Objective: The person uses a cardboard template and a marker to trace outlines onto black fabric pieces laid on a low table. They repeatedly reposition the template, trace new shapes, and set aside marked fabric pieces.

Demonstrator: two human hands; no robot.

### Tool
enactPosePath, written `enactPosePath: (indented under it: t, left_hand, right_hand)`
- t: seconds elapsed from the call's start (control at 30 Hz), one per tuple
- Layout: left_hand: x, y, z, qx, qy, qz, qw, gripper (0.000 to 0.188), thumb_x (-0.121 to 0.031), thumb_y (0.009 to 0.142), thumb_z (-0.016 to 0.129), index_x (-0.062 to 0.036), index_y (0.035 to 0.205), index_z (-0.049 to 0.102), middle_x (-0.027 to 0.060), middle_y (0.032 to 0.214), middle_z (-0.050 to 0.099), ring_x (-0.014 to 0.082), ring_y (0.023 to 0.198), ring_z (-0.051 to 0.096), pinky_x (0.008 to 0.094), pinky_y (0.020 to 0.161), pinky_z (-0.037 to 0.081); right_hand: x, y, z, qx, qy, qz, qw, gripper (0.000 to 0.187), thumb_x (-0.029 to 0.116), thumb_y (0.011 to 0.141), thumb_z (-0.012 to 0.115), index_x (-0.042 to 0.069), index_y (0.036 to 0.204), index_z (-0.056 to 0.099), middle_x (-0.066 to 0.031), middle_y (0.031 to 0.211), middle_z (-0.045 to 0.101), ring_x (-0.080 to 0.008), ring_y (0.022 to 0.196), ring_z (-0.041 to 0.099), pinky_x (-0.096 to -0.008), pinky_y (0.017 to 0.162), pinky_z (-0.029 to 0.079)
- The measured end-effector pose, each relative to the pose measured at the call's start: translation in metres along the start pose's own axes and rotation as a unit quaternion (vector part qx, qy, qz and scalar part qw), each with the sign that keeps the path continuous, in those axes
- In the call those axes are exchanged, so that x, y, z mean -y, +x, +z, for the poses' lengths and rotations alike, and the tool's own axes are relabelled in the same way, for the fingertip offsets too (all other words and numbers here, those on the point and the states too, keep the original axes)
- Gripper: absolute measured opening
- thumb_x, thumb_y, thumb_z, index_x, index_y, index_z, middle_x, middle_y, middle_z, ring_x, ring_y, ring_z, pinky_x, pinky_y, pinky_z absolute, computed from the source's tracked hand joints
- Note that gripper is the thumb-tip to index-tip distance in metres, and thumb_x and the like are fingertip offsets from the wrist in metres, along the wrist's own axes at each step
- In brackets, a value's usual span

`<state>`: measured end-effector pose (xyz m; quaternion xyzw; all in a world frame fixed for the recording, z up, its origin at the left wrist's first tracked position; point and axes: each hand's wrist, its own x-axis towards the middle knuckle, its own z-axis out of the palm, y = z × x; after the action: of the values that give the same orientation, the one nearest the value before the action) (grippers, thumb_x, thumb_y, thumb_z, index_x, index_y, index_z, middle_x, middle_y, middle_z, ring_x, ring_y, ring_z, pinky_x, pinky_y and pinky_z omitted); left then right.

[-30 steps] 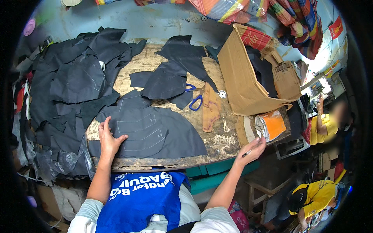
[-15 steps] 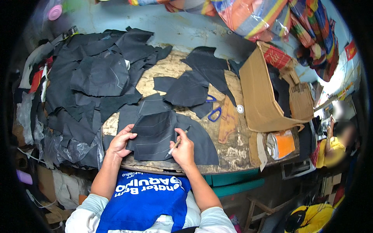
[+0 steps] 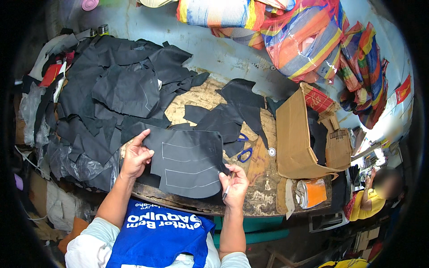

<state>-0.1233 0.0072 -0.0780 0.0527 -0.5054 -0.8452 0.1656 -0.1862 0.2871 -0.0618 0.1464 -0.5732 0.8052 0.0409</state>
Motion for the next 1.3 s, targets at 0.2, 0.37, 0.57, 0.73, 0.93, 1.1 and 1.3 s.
enactPosePath:
  t: [0.2,0.37,0.57,0.73,0.93,1.1,1.3]
  left_hand:
    - [-0.025,0.001,0.012,0.007,0.067,0.158,0.985,0.063,0.016,0.075,0.063,0.0035,0.133,0.044,0.0112,0.122,0.051,0.0140,0.103,0.055,0.0225,0.074,0.055]
    - [-0.039,-0.006,0.017,0.032,0.070,0.161,0.984,0.066,0.018,0.073,0.062,0.0074,0.135,0.039,0.0122,0.124,0.048,0.0161,0.108,0.053,0.0251,0.080,0.055]
    - [-0.047,-0.017,0.018,0.006,0.110,0.200,0.974,0.073,0.020,0.070,0.063,0.0055,0.137,0.039,0.0025,0.107,0.045,0.0022,0.080,0.045,0.0132,0.062,0.045]
    - [-0.059,-0.025,0.020,-0.001,0.141,0.219,0.966,0.072,0.020,0.070,0.062,0.0051,0.137,0.040,0.0013,0.103,0.043,-0.0001,0.072,0.042,0.0122,0.059,0.040]
    - [-0.066,-0.031,0.024,0.004,0.106,0.208,0.972,0.068,0.019,0.072,0.061,0.0052,0.136,0.041,-0.0011,0.095,0.047,0.0000,0.069,0.041,0.0130,0.059,0.040]
    - [-0.034,-0.017,-0.002,0.025,0.272,0.165,0.948,0.049,0.012,0.072,0.065,0.0018,0.120,0.059,0.0043,0.102,0.058,0.0050,0.088,0.055,0.0162,0.065,0.050]
    - [0.040,-0.005,-0.029,0.021,0.475,0.033,0.879,0.036,-0.010,0.069,0.073,-0.0064,0.104,0.070,0.0058,0.064,0.049,0.0108,0.052,0.047,0.0272,0.051,0.040]
  right_hand:
    - [0.017,-0.001,0.003,-0.050,0.061,0.056,0.995,0.026,-0.006,0.081,0.066,0.002,0.103,0.054,0.0003,0.078,0.057,-0.0038,0.059,0.054,-0.0158,0.053,0.045]
    - [0.031,-0.003,0.009,-0.051,0.046,0.080,0.994,0.021,-0.004,0.082,0.066,0.003,0.100,0.056,0.0009,0.077,0.057,-0.0048,0.059,0.056,-0.0166,0.048,0.047]
    - [0.043,-0.009,0.016,-0.069,0.008,0.041,0.997,0.020,-0.003,0.080,0.067,0.004,0.095,0.056,-0.0007,0.071,0.059,-0.0046,0.049,0.052,-0.0148,0.044,0.042]
    - [0.055,-0.014,0.023,-0.055,0.011,0.020,0.998,0.018,-0.003,0.081,0.067,0.001,0.095,0.057,-0.0004,0.080,0.057,-0.0036,0.060,0.055,-0.0159,0.049,0.047]
    - [0.058,-0.019,0.027,-0.069,0.014,0.019,0.997,0.020,-0.005,0.080,0.067,0.004,0.095,0.057,0.0004,0.072,0.057,-0.0047,0.051,0.053,-0.0154,0.044,0.042]
    - [0.031,-0.043,0.015,-0.066,-0.035,0.049,0.996,0.017,-0.007,0.081,0.065,0.000,0.095,0.057,-0.0024,0.077,0.058,-0.0071,0.061,0.056,-0.0190,0.050,0.048]
    - [-0.014,-0.039,-0.002,-0.019,-0.168,0.108,0.980,0.028,0.018,0.098,0.049,-0.005,0.111,0.057,-0.0123,0.081,0.064,-0.0142,0.064,0.064,-0.0223,0.056,0.051]
